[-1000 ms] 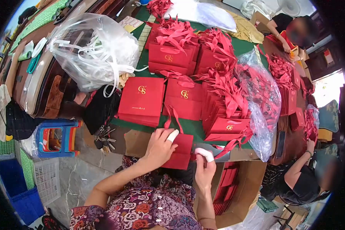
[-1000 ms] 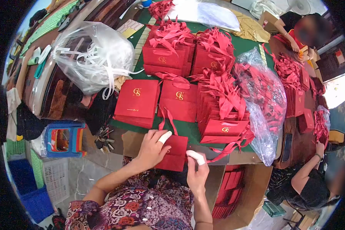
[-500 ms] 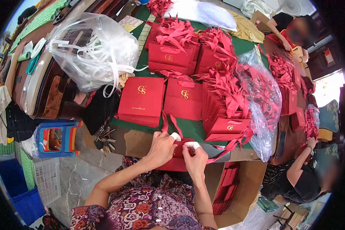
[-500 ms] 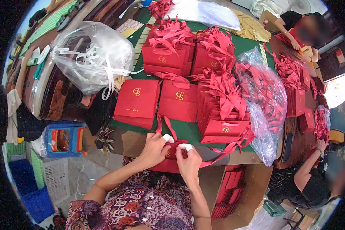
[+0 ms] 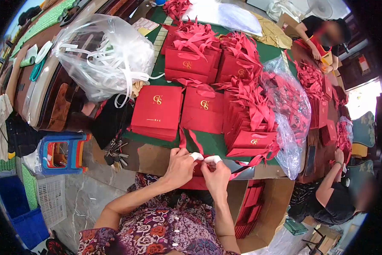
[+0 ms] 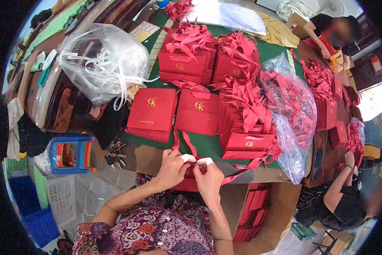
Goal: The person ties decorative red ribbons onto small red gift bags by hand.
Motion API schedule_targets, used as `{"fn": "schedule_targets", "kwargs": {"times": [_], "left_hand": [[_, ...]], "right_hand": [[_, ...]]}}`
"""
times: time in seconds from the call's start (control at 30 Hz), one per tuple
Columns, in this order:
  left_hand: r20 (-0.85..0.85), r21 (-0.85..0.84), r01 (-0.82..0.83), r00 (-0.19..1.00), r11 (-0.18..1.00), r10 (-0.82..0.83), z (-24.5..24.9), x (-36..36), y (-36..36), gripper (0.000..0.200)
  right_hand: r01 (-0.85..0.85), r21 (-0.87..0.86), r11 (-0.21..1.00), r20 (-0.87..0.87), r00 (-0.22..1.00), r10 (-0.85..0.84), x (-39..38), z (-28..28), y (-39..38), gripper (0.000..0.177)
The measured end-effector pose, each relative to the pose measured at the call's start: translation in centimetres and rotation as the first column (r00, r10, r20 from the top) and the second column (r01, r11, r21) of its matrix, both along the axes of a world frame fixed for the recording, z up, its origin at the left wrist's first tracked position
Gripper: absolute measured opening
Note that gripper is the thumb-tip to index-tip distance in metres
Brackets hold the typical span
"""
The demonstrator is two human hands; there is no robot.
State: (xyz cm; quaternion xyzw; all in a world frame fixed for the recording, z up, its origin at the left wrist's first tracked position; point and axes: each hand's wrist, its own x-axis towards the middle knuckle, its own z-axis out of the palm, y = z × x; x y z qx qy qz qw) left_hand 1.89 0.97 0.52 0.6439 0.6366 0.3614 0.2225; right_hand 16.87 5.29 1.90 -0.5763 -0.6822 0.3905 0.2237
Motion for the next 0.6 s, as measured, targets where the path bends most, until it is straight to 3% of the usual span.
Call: {"fn": "schedule_targets", "kwargs": {"times": [0.13,0.2,0.3,0.5,0.6], "left_hand": [[0.046,-0.066,0.002,0.999,0.998,0.001,0.1,-0.8,0.2,0.023],[0.024,-0.056,-0.009,1.000,0.998,0.011,-0.1,-0.9,0.3,0.022],[0.058,-0.059,0.032,0.998,0.998,-0.028,-0.2,-0.7,0.1,0.020],[0.031,-0.058,0.049,0.998,0.997,-0.047,-0.4,-1.0,0.0,0.021],[0.079,-0.028,0.036,0.996,0.999,-0.033,-0.6,-1.0,0.0,0.024]], "right_hand": [[0.081,-0.028,0.996,-0.133,0.988,-0.084,0.0,0.4,-0.9,0.014],[0.032,0.148,0.988,-0.067,0.998,-0.022,0.1,0.6,-1.2,0.016],[-0.065,0.248,0.967,0.048,0.997,0.055,0.4,0.4,-1.2,0.014],[-0.131,0.333,0.934,0.076,0.991,0.112,0.5,0.4,-1.1,0.015],[-0.082,0.186,0.979,-0.070,0.993,0.097,1.4,1.3,-0.6,0.018]]}}
